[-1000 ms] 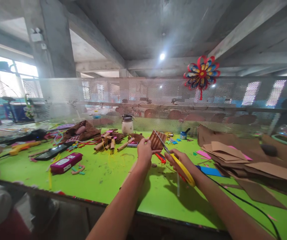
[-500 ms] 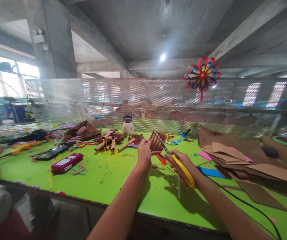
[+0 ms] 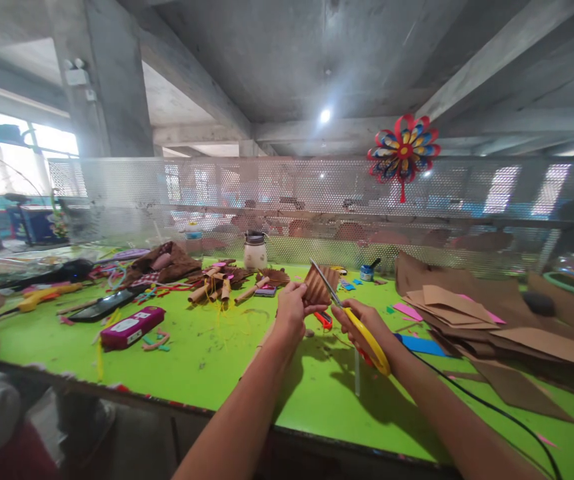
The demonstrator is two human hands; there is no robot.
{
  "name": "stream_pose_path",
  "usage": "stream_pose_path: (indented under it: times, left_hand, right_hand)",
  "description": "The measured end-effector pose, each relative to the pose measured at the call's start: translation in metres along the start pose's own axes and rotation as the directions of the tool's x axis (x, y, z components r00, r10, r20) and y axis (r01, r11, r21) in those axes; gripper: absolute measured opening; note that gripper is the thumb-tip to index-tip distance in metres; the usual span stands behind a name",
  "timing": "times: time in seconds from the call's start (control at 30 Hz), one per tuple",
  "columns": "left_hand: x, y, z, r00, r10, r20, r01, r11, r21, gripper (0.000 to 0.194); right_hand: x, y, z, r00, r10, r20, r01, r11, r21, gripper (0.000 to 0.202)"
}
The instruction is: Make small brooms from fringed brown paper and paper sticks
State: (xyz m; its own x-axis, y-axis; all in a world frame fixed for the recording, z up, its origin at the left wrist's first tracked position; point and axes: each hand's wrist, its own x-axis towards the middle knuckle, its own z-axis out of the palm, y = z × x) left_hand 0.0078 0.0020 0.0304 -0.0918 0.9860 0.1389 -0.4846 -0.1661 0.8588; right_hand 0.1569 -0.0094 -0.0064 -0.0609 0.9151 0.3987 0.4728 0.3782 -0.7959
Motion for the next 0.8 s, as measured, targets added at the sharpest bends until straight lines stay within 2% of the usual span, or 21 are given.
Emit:
stream_pose_path:
  times: [0.5, 0.8]
  left_hand:
    - [-0.0006, -0.0010, 0.0004, 1.000, -0.017, 0.017, 0.017, 1.000, -0.020, 0.011]
    - [0.0019, -0.0026, -0.0014, 1.000, -0.023, 0.018, 0.024, 0.998, -0.049, 0.011]
  right_hand:
    - [-0.0051, -0.0085, -0.0015, 1.000, 0.013, -0.011, -0.012, 0.999, 0.031, 0.045]
    - [-0.0033, -0.0035, 0.0001, 0.999, -0.026, -0.024, 0.027, 1.000, 0.014, 0.046]
